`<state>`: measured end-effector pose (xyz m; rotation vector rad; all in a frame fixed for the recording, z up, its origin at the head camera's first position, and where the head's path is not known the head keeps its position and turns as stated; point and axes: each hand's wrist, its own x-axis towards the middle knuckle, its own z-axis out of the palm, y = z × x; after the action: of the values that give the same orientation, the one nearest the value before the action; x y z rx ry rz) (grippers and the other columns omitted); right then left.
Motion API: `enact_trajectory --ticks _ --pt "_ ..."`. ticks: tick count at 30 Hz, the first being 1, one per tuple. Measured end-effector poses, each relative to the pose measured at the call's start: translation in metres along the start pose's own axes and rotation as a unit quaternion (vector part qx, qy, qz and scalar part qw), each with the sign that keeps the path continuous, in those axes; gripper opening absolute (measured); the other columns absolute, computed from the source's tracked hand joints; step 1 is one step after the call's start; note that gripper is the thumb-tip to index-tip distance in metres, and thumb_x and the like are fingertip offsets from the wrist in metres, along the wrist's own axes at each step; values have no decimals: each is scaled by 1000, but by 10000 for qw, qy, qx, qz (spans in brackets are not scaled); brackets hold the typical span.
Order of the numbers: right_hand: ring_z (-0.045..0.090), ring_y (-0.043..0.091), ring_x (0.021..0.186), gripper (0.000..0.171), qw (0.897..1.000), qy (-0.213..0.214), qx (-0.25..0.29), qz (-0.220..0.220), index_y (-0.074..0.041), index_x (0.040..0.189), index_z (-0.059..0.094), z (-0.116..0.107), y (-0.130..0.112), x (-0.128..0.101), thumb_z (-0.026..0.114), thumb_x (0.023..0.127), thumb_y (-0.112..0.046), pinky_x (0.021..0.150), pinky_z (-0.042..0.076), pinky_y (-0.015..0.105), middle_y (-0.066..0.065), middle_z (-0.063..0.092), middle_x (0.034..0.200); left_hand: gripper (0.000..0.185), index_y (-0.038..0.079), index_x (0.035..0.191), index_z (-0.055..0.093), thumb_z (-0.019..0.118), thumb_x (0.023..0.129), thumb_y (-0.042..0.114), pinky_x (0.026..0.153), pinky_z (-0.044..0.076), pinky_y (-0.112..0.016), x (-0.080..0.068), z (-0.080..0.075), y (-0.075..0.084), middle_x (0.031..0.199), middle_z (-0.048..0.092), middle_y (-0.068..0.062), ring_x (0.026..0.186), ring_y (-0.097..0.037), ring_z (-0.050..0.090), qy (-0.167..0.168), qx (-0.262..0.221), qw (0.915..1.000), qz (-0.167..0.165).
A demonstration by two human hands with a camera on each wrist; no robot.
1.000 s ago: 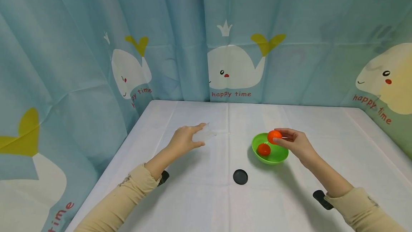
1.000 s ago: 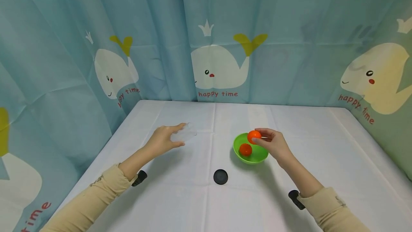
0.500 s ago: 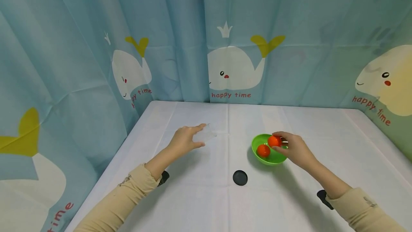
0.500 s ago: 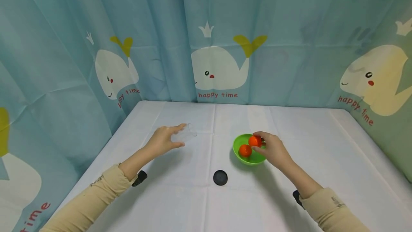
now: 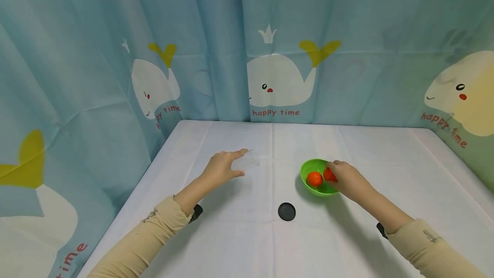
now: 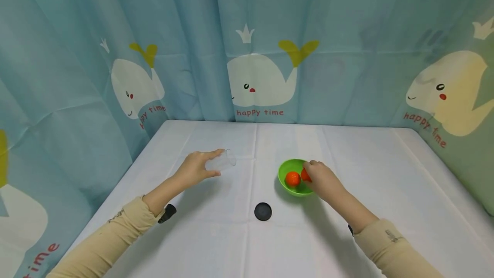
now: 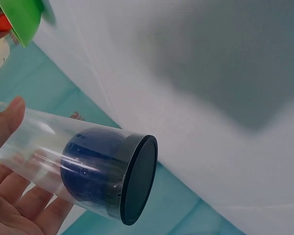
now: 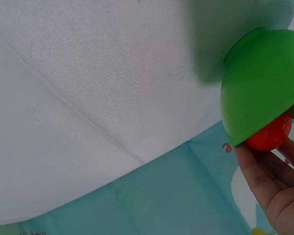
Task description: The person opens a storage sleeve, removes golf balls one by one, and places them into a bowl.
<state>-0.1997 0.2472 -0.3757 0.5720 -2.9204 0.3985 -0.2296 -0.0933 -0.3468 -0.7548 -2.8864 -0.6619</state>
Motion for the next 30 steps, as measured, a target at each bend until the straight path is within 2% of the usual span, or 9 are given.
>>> enact_trajectory --ticks 8,14,23,30 --pt "57 22 70 29 9987 -60 -415 -288 8 93 61 2 -1 2 77 68 7 64 53 35 11 61 77 65 11 135 53 78 75 18 89 51 -43 2 1 2 125 62 -14 106 -31 63 0 54 9999 103" --pt "55 21 65 25 9960 -13 -779 -427 5 84 60 8 -3 2 78 68 5 60 51 32 9 58 72 65 10 136 52 77 76 15 92 50 -44 1 2 1 128 60 -13 111 -31 61 -90 -45 9999 47" --pt "52 20 63 24 9963 -128 -771 -355 4 82 60 11 -3 5 79 67 4 59 49 31 8 56 70 64 9 135 53 78 76 15 90 51 -44 0 1 1 126 61 -14 106 -31 64 -25 -2 10000 75" --pt "53 21 63 27 9947 -47 -854 -571 5 83 61 14 -2 8 80 64 5 58 50 31 10 53 73 64 11 133 54 79 75 14 89 51 -43 1 2 1 122 64 -13 99 -29 66 -12 61 9999 105"
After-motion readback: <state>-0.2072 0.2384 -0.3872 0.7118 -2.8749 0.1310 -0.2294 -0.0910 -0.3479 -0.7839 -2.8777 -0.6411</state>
